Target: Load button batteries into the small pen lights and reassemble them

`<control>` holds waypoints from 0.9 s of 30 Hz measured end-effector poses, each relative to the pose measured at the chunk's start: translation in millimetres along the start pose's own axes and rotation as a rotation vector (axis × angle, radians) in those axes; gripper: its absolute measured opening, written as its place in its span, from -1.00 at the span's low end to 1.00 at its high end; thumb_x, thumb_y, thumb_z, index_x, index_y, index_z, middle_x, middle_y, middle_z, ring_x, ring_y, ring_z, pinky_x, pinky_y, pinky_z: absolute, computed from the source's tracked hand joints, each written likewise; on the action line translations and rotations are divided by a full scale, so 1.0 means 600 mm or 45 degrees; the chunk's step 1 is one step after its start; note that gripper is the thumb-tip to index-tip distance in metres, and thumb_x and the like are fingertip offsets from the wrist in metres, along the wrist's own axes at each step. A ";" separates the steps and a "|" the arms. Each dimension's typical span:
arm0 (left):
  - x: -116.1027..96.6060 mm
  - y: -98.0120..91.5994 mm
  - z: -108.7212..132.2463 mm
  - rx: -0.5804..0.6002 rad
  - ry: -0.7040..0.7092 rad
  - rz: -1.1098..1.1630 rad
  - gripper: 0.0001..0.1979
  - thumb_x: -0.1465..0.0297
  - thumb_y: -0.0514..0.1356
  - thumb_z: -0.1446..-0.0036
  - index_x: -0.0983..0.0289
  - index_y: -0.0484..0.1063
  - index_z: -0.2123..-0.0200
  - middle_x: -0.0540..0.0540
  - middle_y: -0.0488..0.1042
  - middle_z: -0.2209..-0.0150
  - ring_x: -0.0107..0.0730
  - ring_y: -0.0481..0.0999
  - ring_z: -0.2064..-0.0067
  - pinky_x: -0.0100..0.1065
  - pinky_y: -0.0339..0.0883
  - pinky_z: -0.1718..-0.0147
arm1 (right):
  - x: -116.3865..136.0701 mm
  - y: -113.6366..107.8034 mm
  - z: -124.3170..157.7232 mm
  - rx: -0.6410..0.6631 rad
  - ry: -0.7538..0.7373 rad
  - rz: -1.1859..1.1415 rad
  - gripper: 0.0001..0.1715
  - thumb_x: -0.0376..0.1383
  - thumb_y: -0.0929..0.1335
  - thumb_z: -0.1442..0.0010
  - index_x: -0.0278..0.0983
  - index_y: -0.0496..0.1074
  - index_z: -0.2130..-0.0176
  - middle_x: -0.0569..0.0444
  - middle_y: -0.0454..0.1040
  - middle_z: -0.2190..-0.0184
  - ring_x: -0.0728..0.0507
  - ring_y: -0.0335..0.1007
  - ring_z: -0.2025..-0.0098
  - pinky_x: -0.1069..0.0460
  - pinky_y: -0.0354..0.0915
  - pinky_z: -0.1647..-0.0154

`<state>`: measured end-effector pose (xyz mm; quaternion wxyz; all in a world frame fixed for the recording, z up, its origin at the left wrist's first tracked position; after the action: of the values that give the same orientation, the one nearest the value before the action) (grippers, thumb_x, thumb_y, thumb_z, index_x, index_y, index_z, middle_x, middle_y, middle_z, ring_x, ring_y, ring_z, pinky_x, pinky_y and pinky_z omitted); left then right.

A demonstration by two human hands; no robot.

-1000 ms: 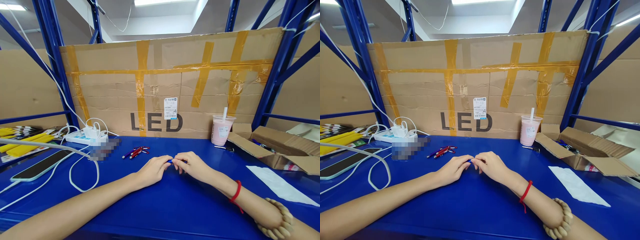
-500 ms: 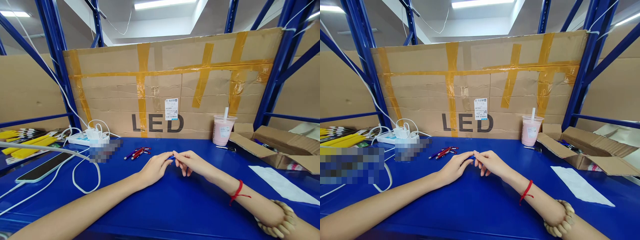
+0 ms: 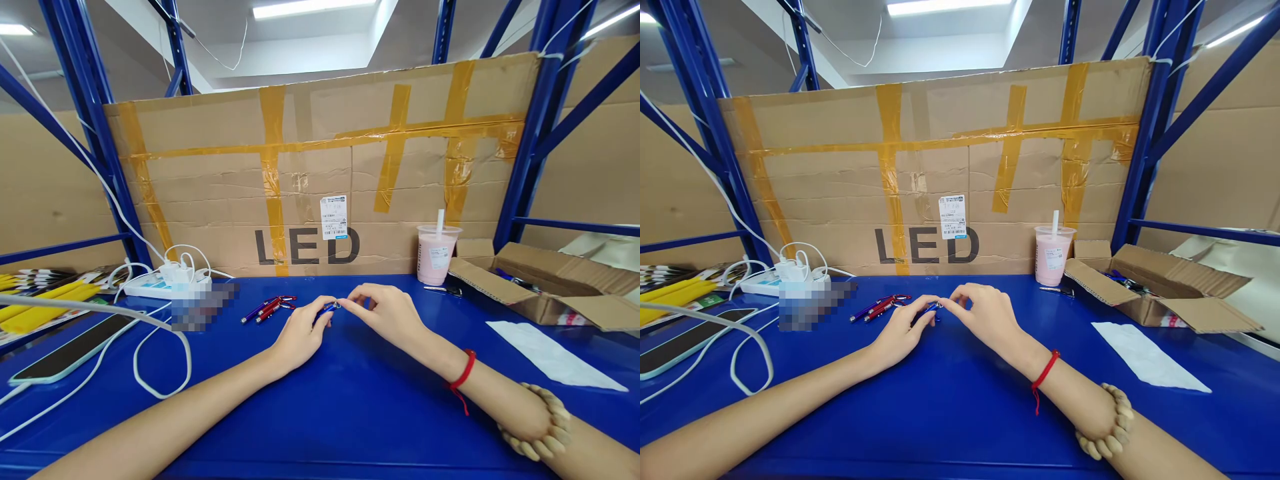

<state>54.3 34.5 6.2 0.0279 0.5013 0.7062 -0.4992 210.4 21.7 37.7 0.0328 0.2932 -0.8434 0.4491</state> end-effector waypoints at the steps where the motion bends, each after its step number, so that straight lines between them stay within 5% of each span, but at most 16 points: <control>1: 0.001 0.000 0.000 -0.001 -0.009 -0.001 -0.73 0.40 -0.06 -0.24 0.21 0.30 0.03 -0.02 0.42 0.41 -0.43 0.44 0.34 -0.42 0.24 0.29 | 0.000 -0.002 0.000 -0.034 -0.020 -0.019 -0.67 -0.02 0.30 -0.13 -0.18 0.49 0.36 0.17 0.46 0.44 0.07 0.30 0.49 0.18 0.02 0.52; 11: 0.003 0.000 0.001 0.031 -0.064 -0.084 -0.77 0.36 -0.08 -0.25 0.17 0.27 0.09 -0.05 0.42 0.42 -0.41 0.43 0.34 -0.41 0.20 0.31 | -0.002 0.004 0.002 -0.127 -0.249 -0.013 -0.84 -0.15 0.37 -0.10 -0.11 0.53 0.33 0.21 0.46 0.36 0.14 0.23 0.55 0.20 0.03 0.54; 27: 0.009 0.010 0.002 0.199 0.002 -0.036 -0.83 0.34 -0.11 -0.27 0.20 0.22 0.16 -0.05 0.44 0.37 -0.41 0.45 0.30 -0.38 0.23 0.22 | -0.014 0.009 -0.003 0.019 -0.155 -0.186 -0.83 -0.14 0.40 -0.06 -0.16 0.55 0.40 0.19 0.47 0.39 0.15 0.25 0.60 0.18 0.03 0.56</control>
<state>55.3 37.5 -1.4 -0.0188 0.4921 0.6723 -0.5527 214.1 29.3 32.3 0.0119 0.3809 -0.8167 0.4332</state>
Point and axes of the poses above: each hand's wrist, its own z-axis away from the middle knuckle, its own y-axis out of the palm, x = y × z, the point moved 4 cm from there along -z, towards the middle knuckle
